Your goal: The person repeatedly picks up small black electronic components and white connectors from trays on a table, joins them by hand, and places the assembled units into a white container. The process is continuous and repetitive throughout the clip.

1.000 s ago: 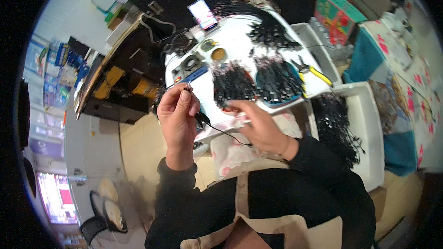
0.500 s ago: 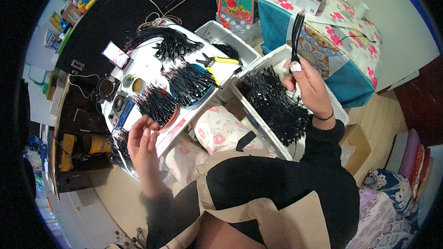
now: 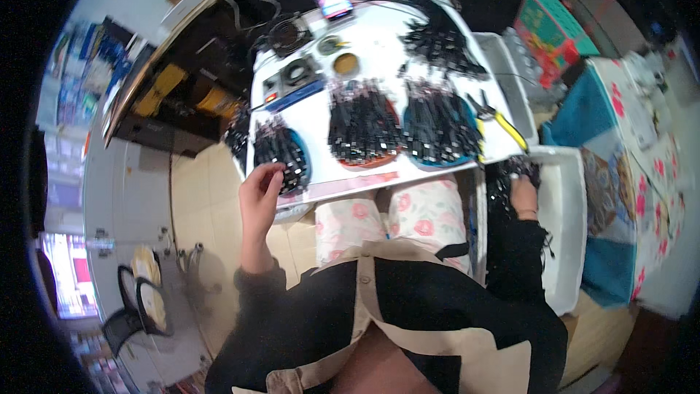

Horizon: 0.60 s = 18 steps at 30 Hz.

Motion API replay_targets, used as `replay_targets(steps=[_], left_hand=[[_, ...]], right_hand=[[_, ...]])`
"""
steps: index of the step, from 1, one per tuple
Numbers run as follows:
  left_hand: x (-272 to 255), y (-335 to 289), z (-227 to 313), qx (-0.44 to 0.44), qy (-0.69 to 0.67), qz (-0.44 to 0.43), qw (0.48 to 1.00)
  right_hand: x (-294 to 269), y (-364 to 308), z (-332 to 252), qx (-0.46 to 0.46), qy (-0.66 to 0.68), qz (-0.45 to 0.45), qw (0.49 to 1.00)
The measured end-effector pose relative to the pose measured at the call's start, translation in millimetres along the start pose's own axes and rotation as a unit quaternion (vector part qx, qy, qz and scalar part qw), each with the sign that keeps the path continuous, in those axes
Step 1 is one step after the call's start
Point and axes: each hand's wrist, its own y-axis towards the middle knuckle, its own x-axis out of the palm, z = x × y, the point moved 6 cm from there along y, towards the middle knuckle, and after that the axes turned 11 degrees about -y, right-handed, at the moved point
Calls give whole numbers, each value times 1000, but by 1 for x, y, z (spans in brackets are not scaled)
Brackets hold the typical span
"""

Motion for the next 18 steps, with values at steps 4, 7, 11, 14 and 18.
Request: replay_targets(steps=[4,7,11,14,18], left_hand=[[-4,42,13,115,193,62,973],[14,76,8,128,342,98,926],[31,100,-13,77,444,73,890],[30,103,-21,65,461,87,881],[26,103,-29,30,441,72,894]], right_hand=[[-58,0,34,-3,3,47,999],[-117,-12,47,91,-10,37,995],[-223,-36,-30,10,-62,110,992],[-279,-49,-135,-157,43,174,971],[-284,-48,-262,-310,188,58,930]])
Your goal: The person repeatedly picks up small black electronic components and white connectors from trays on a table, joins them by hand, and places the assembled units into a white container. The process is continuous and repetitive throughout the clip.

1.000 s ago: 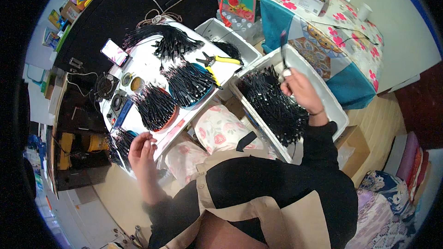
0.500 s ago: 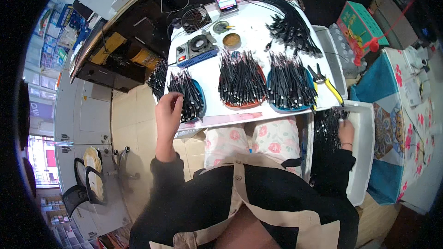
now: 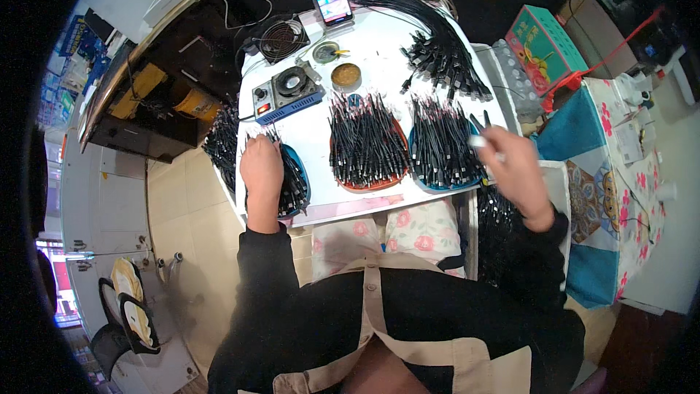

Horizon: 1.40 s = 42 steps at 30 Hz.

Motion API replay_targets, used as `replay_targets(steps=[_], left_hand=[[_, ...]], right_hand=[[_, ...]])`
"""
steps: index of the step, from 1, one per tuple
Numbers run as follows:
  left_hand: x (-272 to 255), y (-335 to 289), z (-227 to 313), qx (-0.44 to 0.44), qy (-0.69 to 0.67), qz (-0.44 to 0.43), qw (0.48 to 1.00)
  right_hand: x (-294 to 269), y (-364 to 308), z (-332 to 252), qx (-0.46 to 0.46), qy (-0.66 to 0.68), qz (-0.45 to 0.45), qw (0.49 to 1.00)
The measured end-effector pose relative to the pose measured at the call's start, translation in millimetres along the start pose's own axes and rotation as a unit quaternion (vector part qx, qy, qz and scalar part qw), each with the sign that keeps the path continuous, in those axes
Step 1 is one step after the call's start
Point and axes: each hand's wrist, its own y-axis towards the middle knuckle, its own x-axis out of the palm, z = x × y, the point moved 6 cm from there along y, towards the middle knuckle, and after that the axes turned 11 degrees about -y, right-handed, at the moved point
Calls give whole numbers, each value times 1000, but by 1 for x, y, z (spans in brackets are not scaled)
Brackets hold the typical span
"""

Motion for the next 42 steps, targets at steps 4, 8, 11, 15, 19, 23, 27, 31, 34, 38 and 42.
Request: replay_targets(steps=[4,8,11,15,19,23,27,31,34,38,42], left_hand=[[-5,0,-5,-31,-62,5,998],[-26,-6,-19,-60,-261,66,961],[-36,-12,-32,-119,-408,69,903],[-51,-19,-30,-100,-638,103,757],[-61,-35,-4,-92,-829,17,552],[-61,-68,43,-121,-848,-126,500],[-68,-96,75,-109,-863,-145,472],[-77,-111,88,-101,-873,-130,459],[-82,-123,91,-125,-887,-100,433],[-89,-134,95,-113,-894,-125,415],[-93,-142,98,-95,-886,-136,433]], right_hand=[[68,54,-54,-92,-43,-71,992],[120,83,-59,-41,-154,-116,980],[139,85,-55,-26,-184,-121,975],[140,83,-54,-39,-183,-83,979],[122,77,-66,-37,-84,-49,995],[85,52,-98,-66,25,-11,997],[55,-3,-141,-81,147,-1,986],[50,-46,-171,-71,208,-45,975],[52,-60,-184,-101,229,-12,968],[57,-69,-187,-132,173,26,976],[53,-79,-197,-174,43,102,979]])
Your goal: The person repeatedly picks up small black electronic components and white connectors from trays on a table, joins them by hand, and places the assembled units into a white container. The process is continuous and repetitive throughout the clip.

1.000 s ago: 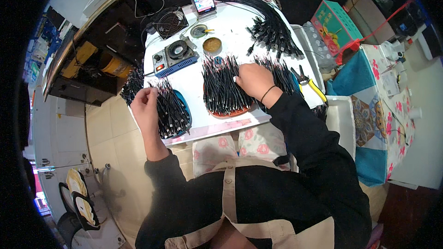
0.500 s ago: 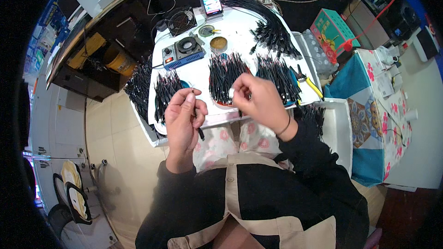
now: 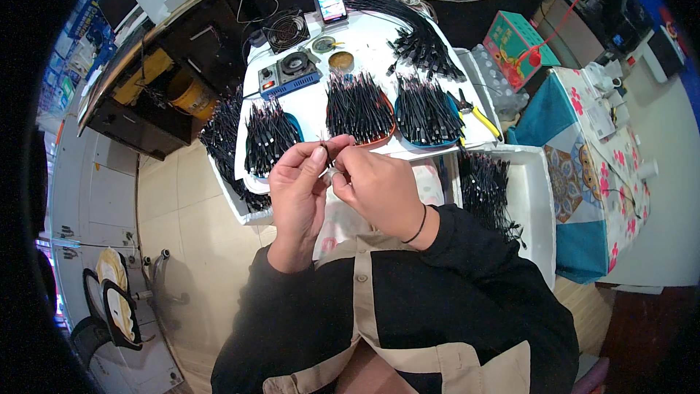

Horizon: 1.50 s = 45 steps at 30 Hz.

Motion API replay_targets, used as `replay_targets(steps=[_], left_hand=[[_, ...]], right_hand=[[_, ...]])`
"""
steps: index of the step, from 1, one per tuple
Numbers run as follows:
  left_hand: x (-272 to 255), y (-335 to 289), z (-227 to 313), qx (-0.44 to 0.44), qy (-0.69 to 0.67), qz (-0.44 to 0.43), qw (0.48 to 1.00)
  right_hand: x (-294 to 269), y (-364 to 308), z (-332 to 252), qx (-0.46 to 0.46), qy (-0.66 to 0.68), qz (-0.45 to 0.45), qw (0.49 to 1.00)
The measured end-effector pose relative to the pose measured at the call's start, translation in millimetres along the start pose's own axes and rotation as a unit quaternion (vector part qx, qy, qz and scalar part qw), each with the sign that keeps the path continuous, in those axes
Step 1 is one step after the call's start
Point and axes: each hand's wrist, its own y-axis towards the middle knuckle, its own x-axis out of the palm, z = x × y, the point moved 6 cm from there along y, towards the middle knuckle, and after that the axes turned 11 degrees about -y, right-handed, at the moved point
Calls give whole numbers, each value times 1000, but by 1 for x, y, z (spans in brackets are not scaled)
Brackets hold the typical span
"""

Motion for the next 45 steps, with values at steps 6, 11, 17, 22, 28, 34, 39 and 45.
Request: replay_targets(steps=[6,11,17,22,28,34,39,45], left_hand=[[-2,-5,-4,29,37,-3,999],[-3,-8,-8,-19,49,-25,998],[-1,-7,-12,-37,-33,-37,998],[-1,-6,-19,-121,-81,-70,987],[-4,-3,-20,-153,-80,-96,980],[-10,-2,-17,-72,102,-98,987],[-16,4,-16,-10,233,-109,966],[-24,20,-30,-36,190,-107,975]], right_hand=[[-18,4,8,73,151,-93,981],[-15,15,27,155,383,-82,907],[1,12,33,157,495,-93,850],[13,7,34,206,610,-149,751],[9,12,36,198,542,-198,792],[22,4,48,231,566,-214,762],[44,-11,66,328,575,-260,702],[58,-10,74,346,691,-270,575]])
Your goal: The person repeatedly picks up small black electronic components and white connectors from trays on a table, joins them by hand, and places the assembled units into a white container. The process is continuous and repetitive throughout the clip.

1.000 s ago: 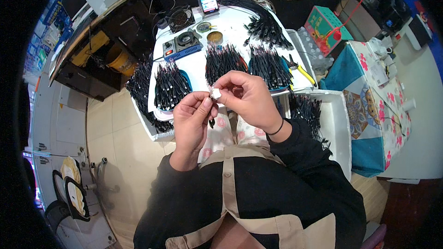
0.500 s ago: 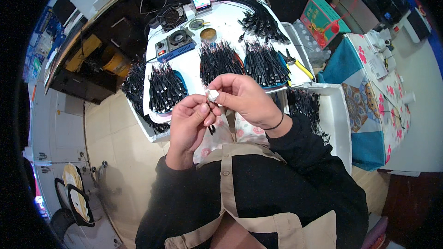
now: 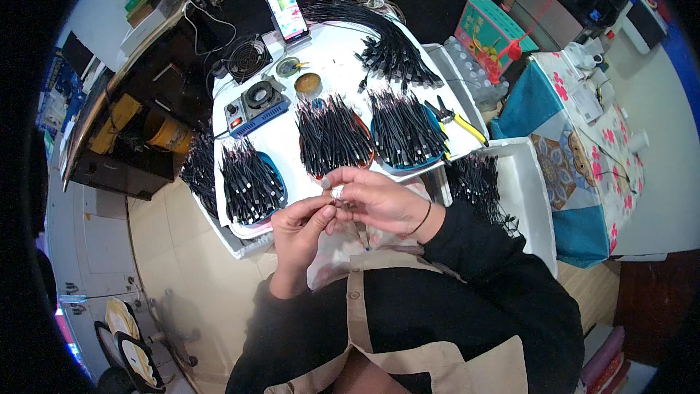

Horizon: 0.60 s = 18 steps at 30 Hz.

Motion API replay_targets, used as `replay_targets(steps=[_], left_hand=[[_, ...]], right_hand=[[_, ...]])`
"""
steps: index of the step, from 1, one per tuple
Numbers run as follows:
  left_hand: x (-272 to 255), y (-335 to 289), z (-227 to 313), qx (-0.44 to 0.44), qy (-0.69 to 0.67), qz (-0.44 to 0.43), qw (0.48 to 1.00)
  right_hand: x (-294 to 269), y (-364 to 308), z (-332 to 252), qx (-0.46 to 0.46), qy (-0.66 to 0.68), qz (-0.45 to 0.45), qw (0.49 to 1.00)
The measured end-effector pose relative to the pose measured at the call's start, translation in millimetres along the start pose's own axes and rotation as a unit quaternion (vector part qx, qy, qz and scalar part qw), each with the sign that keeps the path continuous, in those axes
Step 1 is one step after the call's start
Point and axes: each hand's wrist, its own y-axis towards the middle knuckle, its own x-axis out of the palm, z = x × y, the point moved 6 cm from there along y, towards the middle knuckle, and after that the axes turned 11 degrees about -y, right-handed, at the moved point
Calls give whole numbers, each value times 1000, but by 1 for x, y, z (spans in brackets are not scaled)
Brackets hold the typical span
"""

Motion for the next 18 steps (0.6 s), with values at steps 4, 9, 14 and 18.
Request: replay_targets(steps=[4,9,14,18], left_hand=[[-16,14,-6,-62,-123,42,990],[-31,28,-8,-87,-200,53,975],[-43,42,-18,-119,-161,38,979],[-55,52,-25,-172,-151,50,972]], right_hand=[[-35,35,-80,-215,-486,13,847],[-93,140,-187,-290,-909,39,298],[-146,261,-229,-246,-965,7,93],[-165,312,-232,-265,-963,-52,18]])
